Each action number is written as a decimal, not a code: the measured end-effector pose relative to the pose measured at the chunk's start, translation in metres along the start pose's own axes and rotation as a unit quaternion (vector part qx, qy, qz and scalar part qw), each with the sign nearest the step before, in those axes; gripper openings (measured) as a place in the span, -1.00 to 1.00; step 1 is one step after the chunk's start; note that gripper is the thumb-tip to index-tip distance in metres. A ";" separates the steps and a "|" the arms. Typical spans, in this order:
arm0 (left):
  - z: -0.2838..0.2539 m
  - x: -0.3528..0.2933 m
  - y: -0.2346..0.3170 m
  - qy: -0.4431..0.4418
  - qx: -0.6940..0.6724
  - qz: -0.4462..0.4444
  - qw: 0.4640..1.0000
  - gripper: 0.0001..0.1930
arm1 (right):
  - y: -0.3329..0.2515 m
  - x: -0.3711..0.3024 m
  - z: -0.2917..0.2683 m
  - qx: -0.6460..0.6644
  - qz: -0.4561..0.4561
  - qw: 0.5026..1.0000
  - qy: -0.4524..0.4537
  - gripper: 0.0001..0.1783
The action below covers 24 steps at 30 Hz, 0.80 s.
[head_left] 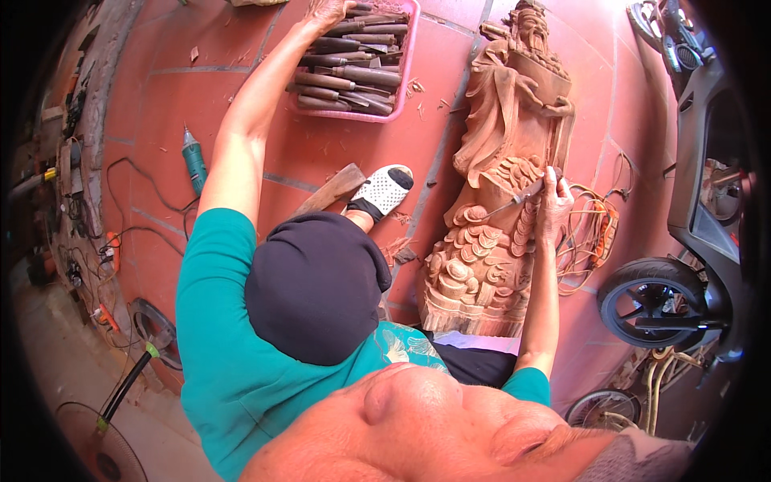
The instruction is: The person sits on the floor and carves a wooden sculpture using various chisels and a mallet. They repeatedly select tools from a pink basket, strike the chisel with the mallet, and refine the details of the carved figure.
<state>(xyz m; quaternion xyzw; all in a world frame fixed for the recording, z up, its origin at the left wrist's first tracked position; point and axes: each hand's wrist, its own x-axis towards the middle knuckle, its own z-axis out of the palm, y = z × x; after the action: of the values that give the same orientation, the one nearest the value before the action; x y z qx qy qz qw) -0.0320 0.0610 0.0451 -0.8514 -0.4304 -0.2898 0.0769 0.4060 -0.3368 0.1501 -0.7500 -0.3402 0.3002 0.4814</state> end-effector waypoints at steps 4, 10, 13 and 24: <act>-0.015 -0.041 0.018 -0.008 -0.055 -0.052 0.997 -0.68 | 0.004 0.002 -0.003 -0.033 -0.025 0.999 0.018 -0.70; -0.130 -0.191 0.094 0.077 -0.034 -0.171 0.982 -0.82 | 0.002 -0.001 0.001 -0.016 -0.061 0.998 0.006 -0.66; -0.165 -0.290 0.141 -0.010 -0.040 -0.216 0.976 -0.81 | 0.001 -0.001 -0.002 0.025 -0.002 0.999 -0.024 -0.65; -0.204 -0.418 0.225 -0.297 -0.101 -0.274 0.909 -0.28 | 0.002 0.001 -0.014 0.038 -0.018 0.998 -0.038 -0.58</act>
<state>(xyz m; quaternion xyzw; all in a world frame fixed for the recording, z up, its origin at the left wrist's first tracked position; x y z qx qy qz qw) -0.1375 -0.4437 0.0051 -0.7502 -0.6180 -0.0747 -0.2231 0.4181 -0.3437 0.1534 -0.7129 -0.3605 0.3326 0.5013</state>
